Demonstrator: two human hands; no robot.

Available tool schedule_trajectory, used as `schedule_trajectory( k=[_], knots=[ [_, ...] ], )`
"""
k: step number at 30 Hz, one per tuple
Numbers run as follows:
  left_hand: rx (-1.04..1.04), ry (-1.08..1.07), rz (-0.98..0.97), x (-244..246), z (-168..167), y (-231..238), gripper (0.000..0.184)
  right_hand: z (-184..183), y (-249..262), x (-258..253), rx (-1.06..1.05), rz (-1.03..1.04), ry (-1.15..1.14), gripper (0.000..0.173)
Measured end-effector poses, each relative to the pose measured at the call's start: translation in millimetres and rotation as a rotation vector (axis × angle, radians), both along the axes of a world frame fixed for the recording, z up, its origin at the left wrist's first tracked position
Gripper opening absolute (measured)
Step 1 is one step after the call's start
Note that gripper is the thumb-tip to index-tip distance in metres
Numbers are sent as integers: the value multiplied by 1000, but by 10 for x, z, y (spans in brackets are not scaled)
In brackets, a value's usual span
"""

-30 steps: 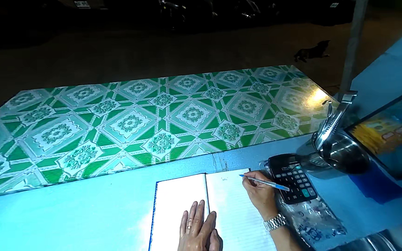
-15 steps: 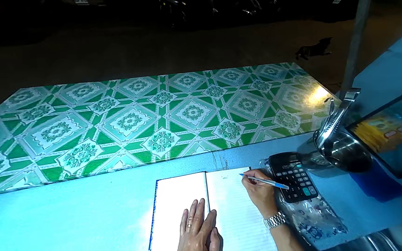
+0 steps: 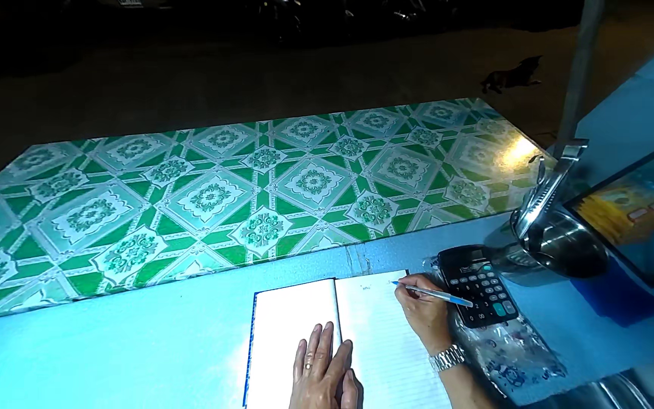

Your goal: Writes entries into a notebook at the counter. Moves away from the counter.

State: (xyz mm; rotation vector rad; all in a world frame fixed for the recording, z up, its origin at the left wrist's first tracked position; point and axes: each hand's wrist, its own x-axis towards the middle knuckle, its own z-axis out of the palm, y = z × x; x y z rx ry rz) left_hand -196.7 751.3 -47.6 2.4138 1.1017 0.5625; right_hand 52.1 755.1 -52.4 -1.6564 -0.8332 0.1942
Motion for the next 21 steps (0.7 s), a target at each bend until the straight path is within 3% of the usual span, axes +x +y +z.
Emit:
schedule_trajectory(
  k=[21],
  knots=[
    [9, -2, 2, 0, -6, -7, 42, 30, 7, -5, 12, -32, 60, 5]
  ],
)
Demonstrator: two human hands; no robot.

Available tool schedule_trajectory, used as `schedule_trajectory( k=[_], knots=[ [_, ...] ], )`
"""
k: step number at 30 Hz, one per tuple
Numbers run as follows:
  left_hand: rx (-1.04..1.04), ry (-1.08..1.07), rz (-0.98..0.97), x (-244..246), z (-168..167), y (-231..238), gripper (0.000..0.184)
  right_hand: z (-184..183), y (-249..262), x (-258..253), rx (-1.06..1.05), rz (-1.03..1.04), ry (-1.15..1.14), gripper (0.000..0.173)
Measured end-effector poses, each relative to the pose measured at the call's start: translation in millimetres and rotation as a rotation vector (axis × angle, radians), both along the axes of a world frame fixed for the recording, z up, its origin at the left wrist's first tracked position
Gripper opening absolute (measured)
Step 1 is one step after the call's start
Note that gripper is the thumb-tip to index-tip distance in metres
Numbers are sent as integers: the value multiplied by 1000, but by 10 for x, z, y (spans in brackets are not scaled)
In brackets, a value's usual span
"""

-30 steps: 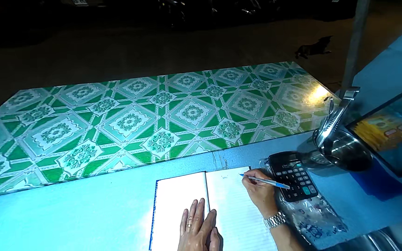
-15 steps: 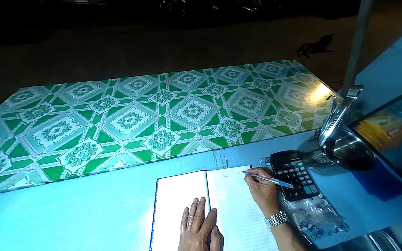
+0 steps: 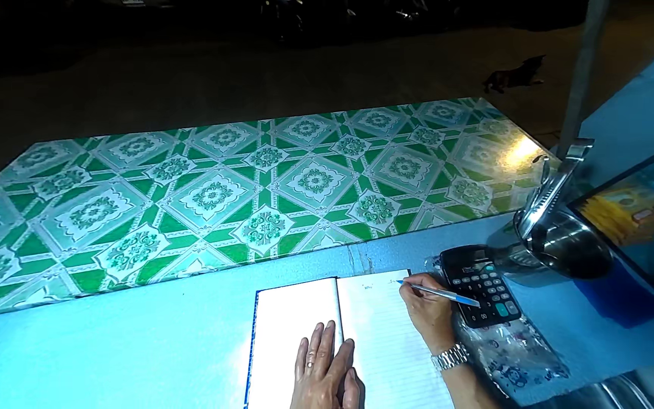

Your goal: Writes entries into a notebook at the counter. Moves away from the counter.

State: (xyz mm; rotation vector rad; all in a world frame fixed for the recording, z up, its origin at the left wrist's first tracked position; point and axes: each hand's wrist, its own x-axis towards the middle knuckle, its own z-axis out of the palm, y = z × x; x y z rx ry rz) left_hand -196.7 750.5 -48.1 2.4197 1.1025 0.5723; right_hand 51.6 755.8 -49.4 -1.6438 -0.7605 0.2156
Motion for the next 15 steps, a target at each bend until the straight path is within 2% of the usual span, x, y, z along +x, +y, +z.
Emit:
schedule_trajectory(
  k=[6, 15],
  knots=[
    [-5, -8, -1, 3, 7, 6, 41, -8, -31, 8, 85, -16, -3, 7],
    [-3, -3, 3, 0, 10, 0, 41, -42, -21, -3, 87, -24, -21, 6]
  ],
)
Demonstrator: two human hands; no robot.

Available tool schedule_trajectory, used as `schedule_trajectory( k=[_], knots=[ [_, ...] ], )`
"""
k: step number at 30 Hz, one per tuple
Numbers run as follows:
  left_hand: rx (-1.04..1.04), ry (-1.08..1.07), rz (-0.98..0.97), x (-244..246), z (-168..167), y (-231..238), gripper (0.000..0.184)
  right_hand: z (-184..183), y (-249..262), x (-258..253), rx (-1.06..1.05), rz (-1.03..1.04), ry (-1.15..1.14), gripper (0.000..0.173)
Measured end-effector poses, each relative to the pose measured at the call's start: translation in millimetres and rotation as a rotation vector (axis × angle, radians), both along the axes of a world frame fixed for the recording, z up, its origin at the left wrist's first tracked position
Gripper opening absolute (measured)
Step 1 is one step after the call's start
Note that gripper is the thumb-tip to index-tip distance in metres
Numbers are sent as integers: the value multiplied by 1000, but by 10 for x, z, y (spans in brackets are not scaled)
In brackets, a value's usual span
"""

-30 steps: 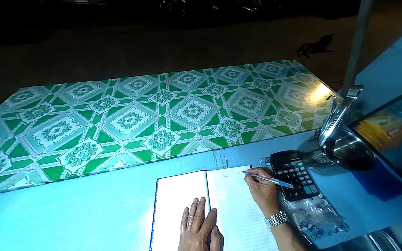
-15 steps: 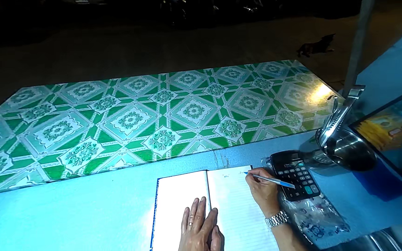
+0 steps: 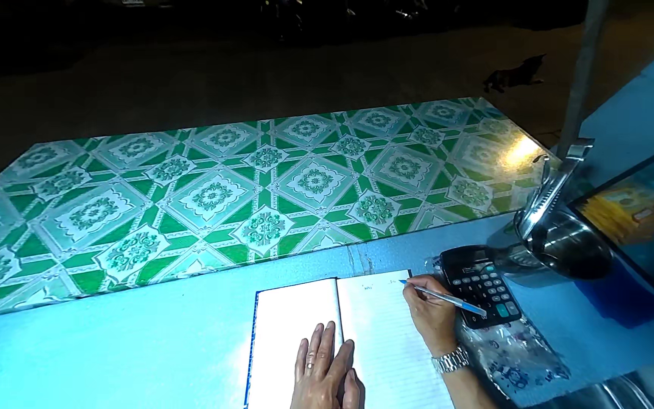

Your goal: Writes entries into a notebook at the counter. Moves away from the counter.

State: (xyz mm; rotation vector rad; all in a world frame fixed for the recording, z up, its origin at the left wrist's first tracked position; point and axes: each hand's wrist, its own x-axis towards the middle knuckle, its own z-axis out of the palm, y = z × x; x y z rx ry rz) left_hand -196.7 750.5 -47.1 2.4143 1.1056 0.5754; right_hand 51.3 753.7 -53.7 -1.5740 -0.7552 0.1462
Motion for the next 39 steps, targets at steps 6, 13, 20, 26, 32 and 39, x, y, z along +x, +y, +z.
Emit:
schedule_trajectory(
  k=[6, 13, 20, 26, 32, 39],
  knots=[
    [-3, 3, 0, 5, 2, 6, 41, 9, 4, 9, -21, 6, 2, 6],
    [-7, 1, -1, 4, 1, 7, 41, -3, 7, 12, -23, 8, -11, 6],
    [-7, -5, -4, 5, -3, 10, 41, -2, 0, 12, 0, 4, -8, 6],
    [-4, 2, -4, 6, 2, 15, 41, -2, 5, 6, 2, -5, -17, 6],
    [-1, -6, -2, 7, -3, 8, 41, -5, 9, 1, 27, -33, -34, 6],
    [-17, 4, -1, 12, 5, 11, 42, -4, 2, 5, 4, -35, -52, 6]
  ],
)
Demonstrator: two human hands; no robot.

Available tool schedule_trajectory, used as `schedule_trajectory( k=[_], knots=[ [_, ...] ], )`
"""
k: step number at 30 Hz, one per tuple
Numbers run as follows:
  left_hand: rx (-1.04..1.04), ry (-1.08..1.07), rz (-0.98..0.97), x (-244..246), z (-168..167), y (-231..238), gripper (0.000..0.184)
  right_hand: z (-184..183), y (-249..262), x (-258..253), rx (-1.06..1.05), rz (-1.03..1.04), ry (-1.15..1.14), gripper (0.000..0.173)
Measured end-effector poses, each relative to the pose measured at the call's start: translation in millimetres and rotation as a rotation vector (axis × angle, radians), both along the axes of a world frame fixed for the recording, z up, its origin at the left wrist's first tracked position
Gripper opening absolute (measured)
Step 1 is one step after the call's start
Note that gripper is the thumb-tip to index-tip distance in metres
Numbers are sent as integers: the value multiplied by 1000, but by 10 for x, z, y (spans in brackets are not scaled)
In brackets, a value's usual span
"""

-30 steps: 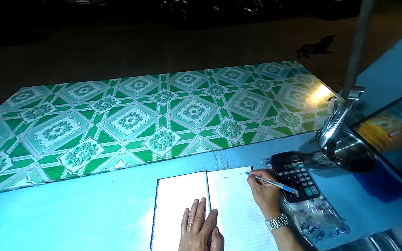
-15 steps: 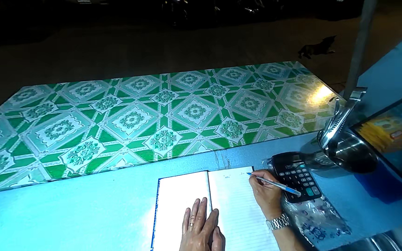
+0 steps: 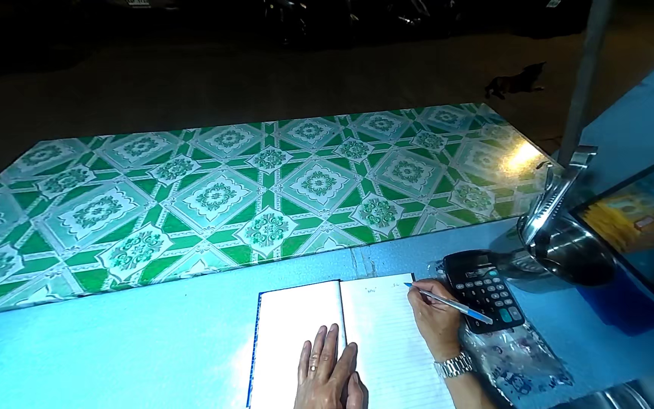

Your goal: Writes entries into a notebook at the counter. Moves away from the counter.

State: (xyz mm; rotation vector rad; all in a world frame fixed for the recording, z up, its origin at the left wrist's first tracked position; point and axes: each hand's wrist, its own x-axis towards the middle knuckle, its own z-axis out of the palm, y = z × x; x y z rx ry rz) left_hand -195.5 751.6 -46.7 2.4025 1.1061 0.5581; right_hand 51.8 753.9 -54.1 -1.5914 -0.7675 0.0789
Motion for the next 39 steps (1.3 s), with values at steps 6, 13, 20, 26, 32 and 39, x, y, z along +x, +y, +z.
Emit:
schedule_trajectory(
  k=[6, 13, 20, 26, 32, 39],
  knots=[
    [5, -1, -2, 2, -1, -2, 42, -6, 4, 2, 3, 20, 16, 5],
    [-4, 4, -6, -2, 10, 0, 41, -8, -5, 4, -15, 39, 22, 6],
    [0, -5, -3, -2, -3, 0, 41, 4, -4, 0, -48, 49, 34, 6],
    [9, 2, -3, -3, -7, 1, 41, 0, 11, 3, -65, 41, 22, 6],
    [8, 0, -3, -4, -5, 3, 41, 1, 4, 4, -54, 36, 2, 4],
    [8, -3, -5, -8, -6, 0, 41, 22, 10, -1, -59, 16, 36, 5]
  ],
)
